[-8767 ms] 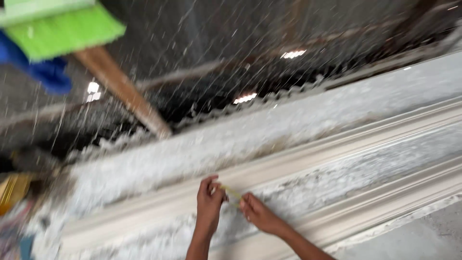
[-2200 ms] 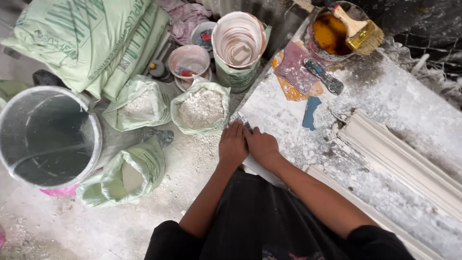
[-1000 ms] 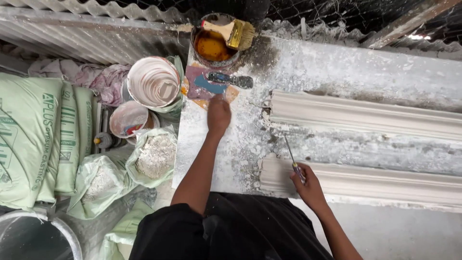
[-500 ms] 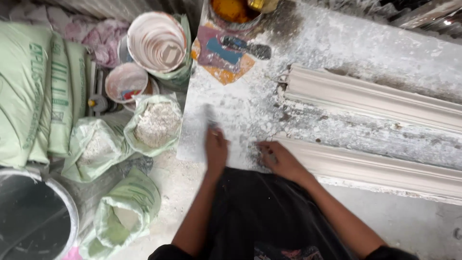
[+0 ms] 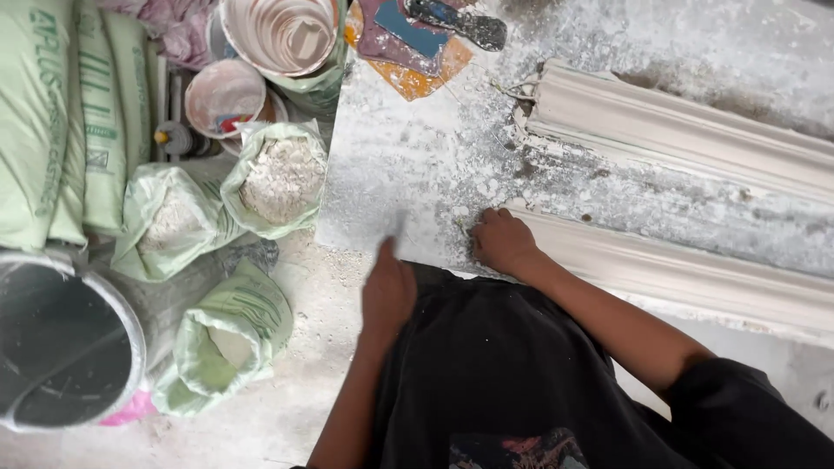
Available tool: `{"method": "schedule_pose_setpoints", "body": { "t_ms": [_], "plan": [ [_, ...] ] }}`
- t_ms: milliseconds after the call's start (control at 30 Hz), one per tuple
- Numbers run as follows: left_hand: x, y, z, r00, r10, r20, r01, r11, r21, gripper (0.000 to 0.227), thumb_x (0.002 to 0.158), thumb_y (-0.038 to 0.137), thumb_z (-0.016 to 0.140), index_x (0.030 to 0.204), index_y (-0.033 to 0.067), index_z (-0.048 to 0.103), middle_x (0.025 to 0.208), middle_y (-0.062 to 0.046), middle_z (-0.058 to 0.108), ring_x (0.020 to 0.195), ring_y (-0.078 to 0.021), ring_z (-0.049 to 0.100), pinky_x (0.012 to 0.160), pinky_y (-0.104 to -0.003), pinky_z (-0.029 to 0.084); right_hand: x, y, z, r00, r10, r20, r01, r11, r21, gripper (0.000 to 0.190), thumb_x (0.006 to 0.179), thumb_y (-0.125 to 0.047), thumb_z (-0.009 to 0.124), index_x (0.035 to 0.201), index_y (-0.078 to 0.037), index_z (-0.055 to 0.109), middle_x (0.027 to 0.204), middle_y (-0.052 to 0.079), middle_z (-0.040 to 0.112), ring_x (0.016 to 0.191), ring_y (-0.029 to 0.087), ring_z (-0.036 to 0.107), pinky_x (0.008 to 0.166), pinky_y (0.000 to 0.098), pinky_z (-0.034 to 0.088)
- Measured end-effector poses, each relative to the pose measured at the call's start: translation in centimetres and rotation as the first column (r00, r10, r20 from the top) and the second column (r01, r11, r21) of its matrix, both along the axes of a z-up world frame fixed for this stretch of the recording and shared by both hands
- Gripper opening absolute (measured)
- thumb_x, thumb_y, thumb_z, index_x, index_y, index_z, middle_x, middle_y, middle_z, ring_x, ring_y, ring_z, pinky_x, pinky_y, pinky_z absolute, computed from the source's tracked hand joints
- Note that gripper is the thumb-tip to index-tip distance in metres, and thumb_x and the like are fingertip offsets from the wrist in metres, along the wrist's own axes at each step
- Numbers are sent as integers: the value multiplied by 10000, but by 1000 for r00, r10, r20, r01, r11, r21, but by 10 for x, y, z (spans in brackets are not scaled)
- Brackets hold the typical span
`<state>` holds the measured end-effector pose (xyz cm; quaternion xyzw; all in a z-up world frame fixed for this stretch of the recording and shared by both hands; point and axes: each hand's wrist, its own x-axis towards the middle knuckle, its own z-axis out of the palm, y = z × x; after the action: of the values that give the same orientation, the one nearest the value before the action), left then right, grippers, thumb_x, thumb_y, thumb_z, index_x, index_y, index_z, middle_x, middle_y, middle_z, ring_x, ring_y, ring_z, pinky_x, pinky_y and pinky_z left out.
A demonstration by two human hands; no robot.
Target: The person ties a yellow string around a stack of white decorative moldings to secure them. They then use a utility knife to scrape and clean the edges of the moldings before moving the stack.
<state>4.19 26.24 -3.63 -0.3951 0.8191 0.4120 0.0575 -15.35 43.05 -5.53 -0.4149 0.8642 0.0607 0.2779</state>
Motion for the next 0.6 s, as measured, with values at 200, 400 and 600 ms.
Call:
{"method": "schedule_pose_setpoints", "body": {
  "t_ms": [200, 400, 600],
  "plan": [
    [9, 106, -17, 964, -256, -71, 252, 966, -64, 466, 901, 150, 572, 1347, 38, 494, 1166, -192, 667, 924, -436, 688, 703, -553, 544, -36, 49, -23, 788, 91, 609, 230, 874, -428, 327, 984, -373, 600, 1094, -132, 791, 976, 46, 727, 1005, 233, 630, 1041, 389, 377],
    [-3, 158, -24, 942, -333, 53, 332, 892, -307, 468, 950, 127, 511, 1412, 61, 471, 1002, -150, 626, 757, -350, 698, 520, -475, 551, -30, 63, -29, 699, 24, 714, 391, 825, -409, 331, 1056, -347, 573, 1095, -99, 789, 848, 60, 596, 958, 227, 493, 894, 361, 434],
    [-23, 160, -12, 886, -407, 220, 463, 775, -430, 390, 960, 143, 514, 1334, 37, 485, 1202, -324, 605, 663, -297, 734, 478, -418, 570, -25, 71, -52, 754, 90, 651, 439, 669, -600, 314, 1055, -316, 588, 1033, -75, 788, 843, 44, 560, 938, 202, 516, 873, 332, 428]
  ]
}}
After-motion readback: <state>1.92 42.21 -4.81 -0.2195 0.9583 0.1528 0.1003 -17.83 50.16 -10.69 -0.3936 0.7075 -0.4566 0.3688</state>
